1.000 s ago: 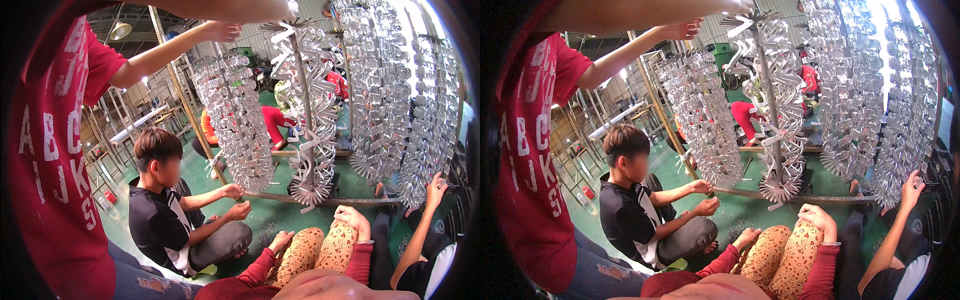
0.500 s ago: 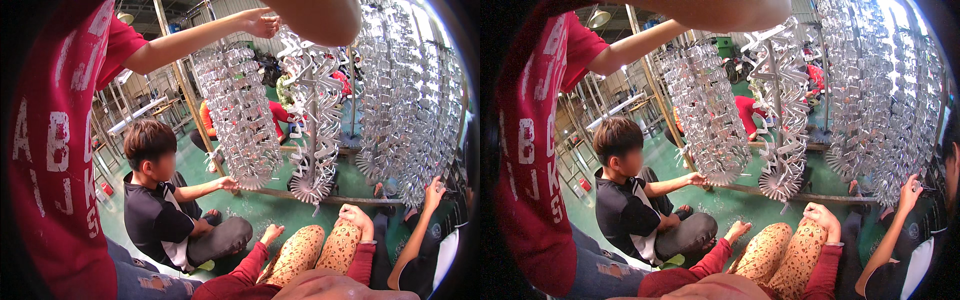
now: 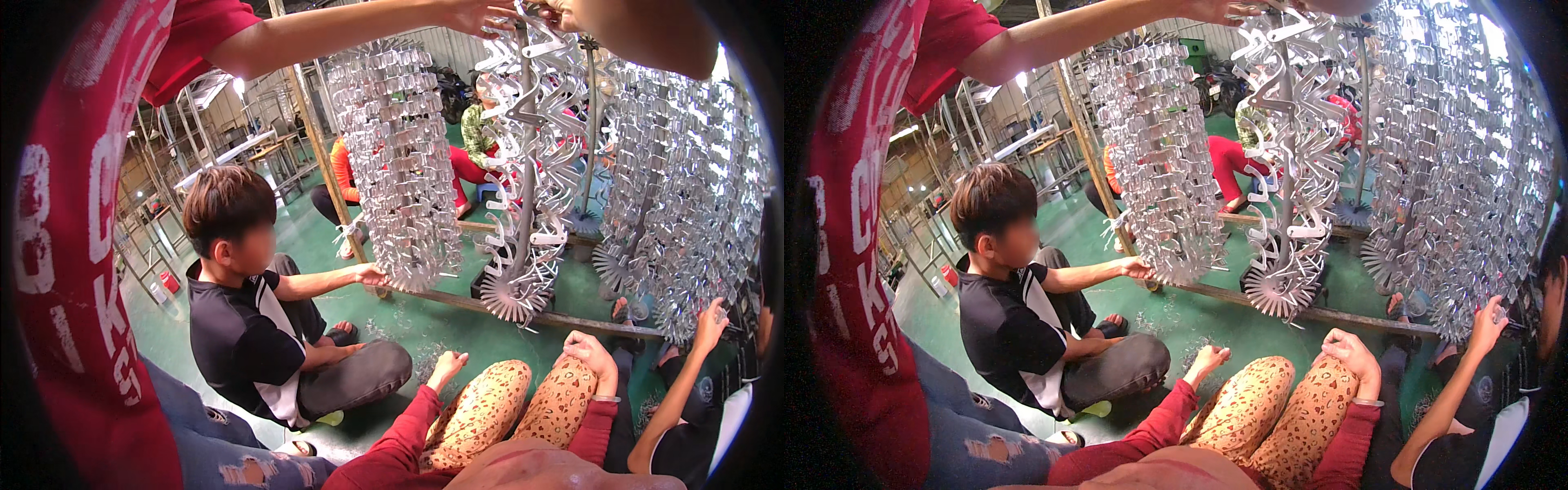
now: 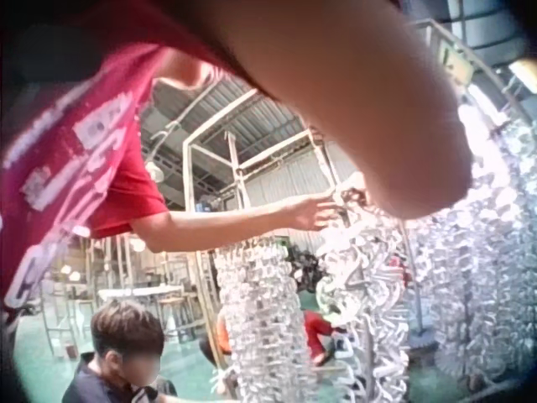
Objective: The person sits on the floor and attaches small curved metal components onto the rungs of multiple circular metal racks, handling the pieces one by one by hand while seated among other workers.
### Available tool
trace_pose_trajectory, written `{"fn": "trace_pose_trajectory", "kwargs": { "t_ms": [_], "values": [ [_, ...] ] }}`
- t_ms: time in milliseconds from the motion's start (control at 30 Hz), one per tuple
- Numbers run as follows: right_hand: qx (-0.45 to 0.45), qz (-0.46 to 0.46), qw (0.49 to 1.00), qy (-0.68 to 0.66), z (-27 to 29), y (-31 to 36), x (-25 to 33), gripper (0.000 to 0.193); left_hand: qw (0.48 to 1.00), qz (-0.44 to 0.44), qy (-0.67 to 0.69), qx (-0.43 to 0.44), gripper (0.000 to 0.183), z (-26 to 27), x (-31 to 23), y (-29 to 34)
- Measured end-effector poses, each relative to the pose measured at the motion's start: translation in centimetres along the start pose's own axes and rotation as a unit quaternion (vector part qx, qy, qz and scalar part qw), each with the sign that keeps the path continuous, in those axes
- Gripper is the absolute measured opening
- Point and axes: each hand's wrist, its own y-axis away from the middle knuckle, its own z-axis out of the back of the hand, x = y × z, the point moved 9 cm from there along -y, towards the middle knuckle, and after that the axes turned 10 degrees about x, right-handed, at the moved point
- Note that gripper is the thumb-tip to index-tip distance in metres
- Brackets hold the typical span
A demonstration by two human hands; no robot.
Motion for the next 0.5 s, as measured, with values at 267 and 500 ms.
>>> {"fn": "trace_pose_trajectory", "kwargs": {
  "t_ms": [267, 500],
  "values": [
    [-0.018, -0.012, 1.0, 0.013, 0.7, -0.1, -0.4, 0.019, 0.999, -0.034, -0.041, -0.01, 0.037, 2.0, -4.3, 2.5],
    [-0.004, -0.005, 0.999, 0.045, 0.4, -0.8, -0.4, 0.018, 0.997, -0.04, -0.069, -0.022, 0.036, 3.9, -3.9, 3.4]
  ]
}}
